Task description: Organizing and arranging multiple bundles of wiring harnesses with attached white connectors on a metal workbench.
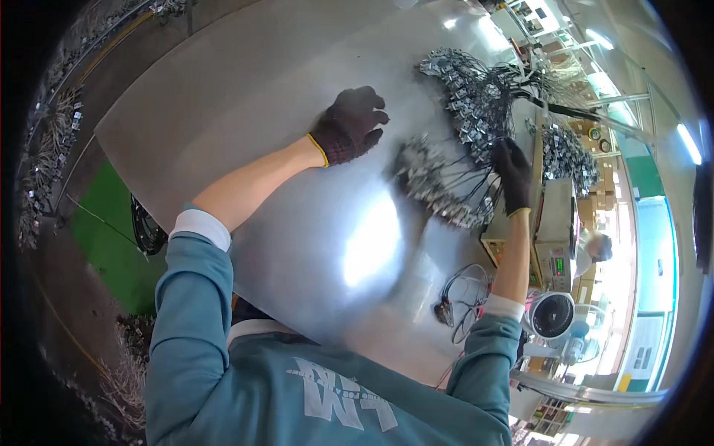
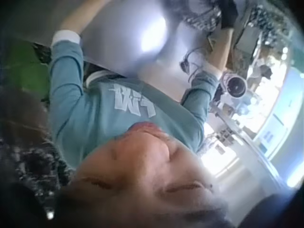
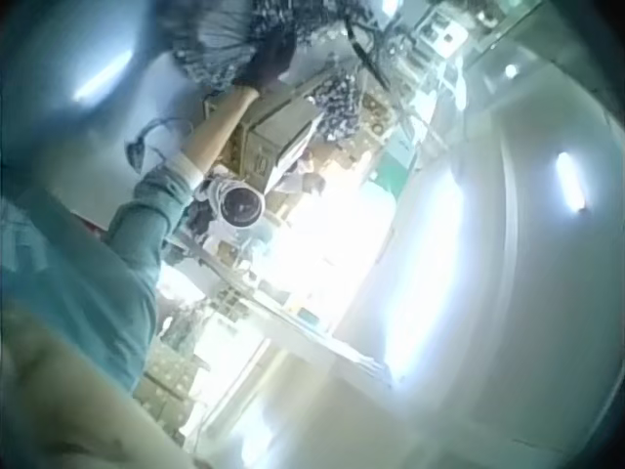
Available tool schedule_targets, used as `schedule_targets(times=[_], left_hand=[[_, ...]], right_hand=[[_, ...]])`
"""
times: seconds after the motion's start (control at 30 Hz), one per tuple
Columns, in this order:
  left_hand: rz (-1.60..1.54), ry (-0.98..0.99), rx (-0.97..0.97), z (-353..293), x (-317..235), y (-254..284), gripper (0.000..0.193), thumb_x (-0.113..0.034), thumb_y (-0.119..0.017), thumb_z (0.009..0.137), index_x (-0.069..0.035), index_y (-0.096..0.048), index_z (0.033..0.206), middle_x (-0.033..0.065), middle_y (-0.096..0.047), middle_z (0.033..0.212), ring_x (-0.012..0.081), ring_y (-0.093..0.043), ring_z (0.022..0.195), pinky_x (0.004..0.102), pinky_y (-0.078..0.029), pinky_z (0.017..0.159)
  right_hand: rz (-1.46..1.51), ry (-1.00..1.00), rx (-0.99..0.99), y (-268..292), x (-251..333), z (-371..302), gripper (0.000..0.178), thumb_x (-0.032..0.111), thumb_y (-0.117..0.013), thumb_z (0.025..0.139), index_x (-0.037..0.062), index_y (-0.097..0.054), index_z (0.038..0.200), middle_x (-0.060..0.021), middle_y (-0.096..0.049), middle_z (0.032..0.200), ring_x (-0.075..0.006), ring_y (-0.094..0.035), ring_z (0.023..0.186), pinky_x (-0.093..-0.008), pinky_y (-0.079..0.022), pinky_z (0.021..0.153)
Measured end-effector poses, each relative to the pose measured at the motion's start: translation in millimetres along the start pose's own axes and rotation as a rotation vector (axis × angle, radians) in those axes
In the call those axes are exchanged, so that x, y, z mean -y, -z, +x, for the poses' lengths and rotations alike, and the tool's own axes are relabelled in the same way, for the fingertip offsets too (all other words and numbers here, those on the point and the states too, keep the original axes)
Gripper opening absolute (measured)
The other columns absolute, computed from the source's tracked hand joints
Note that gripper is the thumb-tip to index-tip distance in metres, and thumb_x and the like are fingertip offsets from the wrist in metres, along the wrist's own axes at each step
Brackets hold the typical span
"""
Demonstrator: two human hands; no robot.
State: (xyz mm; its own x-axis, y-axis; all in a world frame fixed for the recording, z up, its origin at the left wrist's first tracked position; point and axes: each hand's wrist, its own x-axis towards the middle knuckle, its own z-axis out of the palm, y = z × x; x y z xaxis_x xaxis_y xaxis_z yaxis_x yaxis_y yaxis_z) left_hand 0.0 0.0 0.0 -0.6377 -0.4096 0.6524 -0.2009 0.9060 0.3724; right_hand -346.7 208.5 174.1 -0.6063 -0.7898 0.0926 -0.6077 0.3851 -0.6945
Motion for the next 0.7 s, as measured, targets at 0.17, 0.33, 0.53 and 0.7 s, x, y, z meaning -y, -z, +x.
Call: schedule_targets(times=[0.17,0.33,0.53,0.7], left_hand=[[-0.055,-0.025,-0.124,0,4,5,0.026,-0.023,-0.079,0.085,-0.010,-0.078,0.107,0.0112,-0.071,0.118,0.0322,-0.064,0.116,0.0477,-0.053,0.098],[-0.051,0.033,0.073,-4,4,9,0.026,-0.025,-0.076,0.090,-0.014,-0.074,0.114,0.0070,-0.068,0.125,0.0319,-0.057,0.130,0.0507,-0.046,0.110],[0.035,-0.079,0.143,5,-10,18,0.026,-0.034,-0.069,0.094,-0.015,-0.075,0.111,0.0063,-0.069,0.120,0.0326,-0.058,0.126,0.0493,-0.046,0.109],[0.046,-0.062,0.126,31,-13,-8,0.026,-0.031,-0.074,0.091,-0.010,-0.075,0.106,0.0090,-0.071,0.110,0.0319,-0.063,0.114,0.0494,-0.050,0.099]], right_hand=[[-0.597,0.528,-0.289,-17,39,2,0.051,0.037,-0.076,0.103,0.0004,-0.070,0.138,-0.0125,-0.080,0.116,-0.0252,-0.075,0.102,-0.0412,-0.058,0.092],[-0.631,0.339,0.695,-95,5,-17,0.039,0.040,-0.069,0.107,0.0028,-0.079,0.096,-0.0246,-0.073,0.080,-0.0314,-0.076,0.073,-0.0437,-0.056,0.070],[-0.519,0.340,0.002,-135,-41,-34,0.043,0.036,-0.074,0.106,-0.0016,-0.075,0.085,-0.0118,-0.071,0.069,-0.0142,-0.061,0.062,-0.0383,-0.052,0.063],[-0.279,0.042,-0.064,-128,-33,27,0.059,0.055,-0.065,0.106,0.0008,-0.082,0.089,-0.0193,-0.075,0.072,-0.0277,-0.075,0.067,-0.0438,-0.054,0.067]])
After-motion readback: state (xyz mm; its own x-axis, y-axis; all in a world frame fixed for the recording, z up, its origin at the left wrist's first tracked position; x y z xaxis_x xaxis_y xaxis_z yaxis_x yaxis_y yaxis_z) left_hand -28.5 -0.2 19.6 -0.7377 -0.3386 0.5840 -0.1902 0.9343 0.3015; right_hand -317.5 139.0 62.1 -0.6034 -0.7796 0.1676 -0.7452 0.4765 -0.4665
